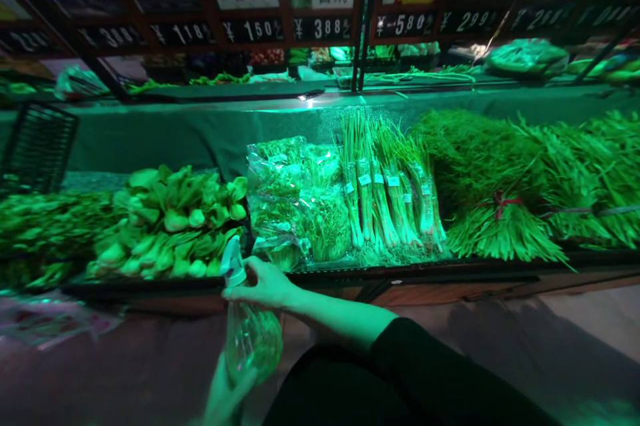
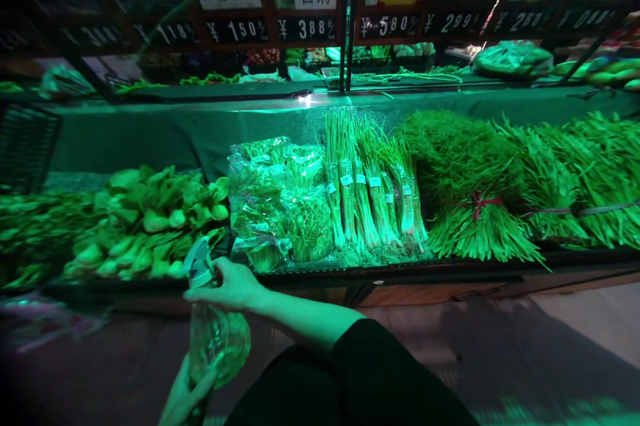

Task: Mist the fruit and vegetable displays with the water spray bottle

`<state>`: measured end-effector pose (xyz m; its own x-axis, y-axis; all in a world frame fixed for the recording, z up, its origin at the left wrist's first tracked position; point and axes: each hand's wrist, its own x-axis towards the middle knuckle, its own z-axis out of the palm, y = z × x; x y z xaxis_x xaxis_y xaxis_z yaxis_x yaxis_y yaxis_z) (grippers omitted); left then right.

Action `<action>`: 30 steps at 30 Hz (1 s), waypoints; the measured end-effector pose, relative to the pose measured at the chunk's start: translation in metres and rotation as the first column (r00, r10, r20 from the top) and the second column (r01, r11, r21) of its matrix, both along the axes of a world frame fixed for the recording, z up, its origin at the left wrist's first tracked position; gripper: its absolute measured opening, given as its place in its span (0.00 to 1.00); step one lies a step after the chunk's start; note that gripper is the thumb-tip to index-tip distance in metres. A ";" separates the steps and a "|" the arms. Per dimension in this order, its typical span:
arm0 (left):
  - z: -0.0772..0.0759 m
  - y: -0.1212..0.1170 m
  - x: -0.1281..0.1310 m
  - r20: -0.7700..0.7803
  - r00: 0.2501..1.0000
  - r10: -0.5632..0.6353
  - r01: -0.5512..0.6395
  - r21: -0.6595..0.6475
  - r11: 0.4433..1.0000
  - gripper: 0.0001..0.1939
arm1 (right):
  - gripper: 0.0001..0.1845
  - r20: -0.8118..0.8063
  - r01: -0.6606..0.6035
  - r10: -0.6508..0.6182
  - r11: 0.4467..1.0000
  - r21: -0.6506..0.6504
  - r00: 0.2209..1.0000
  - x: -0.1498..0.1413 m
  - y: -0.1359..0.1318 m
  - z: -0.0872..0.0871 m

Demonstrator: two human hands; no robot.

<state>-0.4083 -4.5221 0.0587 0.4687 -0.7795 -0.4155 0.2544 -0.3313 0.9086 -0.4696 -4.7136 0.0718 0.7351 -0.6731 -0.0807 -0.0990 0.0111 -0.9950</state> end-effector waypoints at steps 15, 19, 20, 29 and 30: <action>-0.005 -0.102 -0.018 0.058 0.972 -0.227 0.232 -0.104 0.967 0.52 | 0.25 0.217 0.338 -0.378 0.919 0.201 0.900 -0.082 -0.067 0.002; -0.007 -0.127 -0.034 -0.007 0.946 -0.324 0.319 -0.153 0.935 0.54 | 0.22 0.227 0.416 -0.462 0.881 0.223 0.857 -0.112 -0.082 0.005; -0.008 -0.131 -0.037 -0.024 0.940 -0.341 0.333 -0.167 0.928 0.54 | 0.21 0.225 0.427 -0.471 0.877 0.219 0.853 -0.115 -0.084 0.004; -0.003 -0.116 -0.023 0.010 0.975 -0.223 0.223 -0.076 0.972 0.57 | 0.24 0.208 0.296 -0.317 0.947 0.128 0.925 -0.079 -0.093 -0.005; -0.001 -0.111 -0.020 0.001 0.982 -0.190 0.190 -0.067 0.980 0.57 | 0.24 0.196 0.265 -0.276 0.961 0.082 0.941 -0.069 -0.093 -0.004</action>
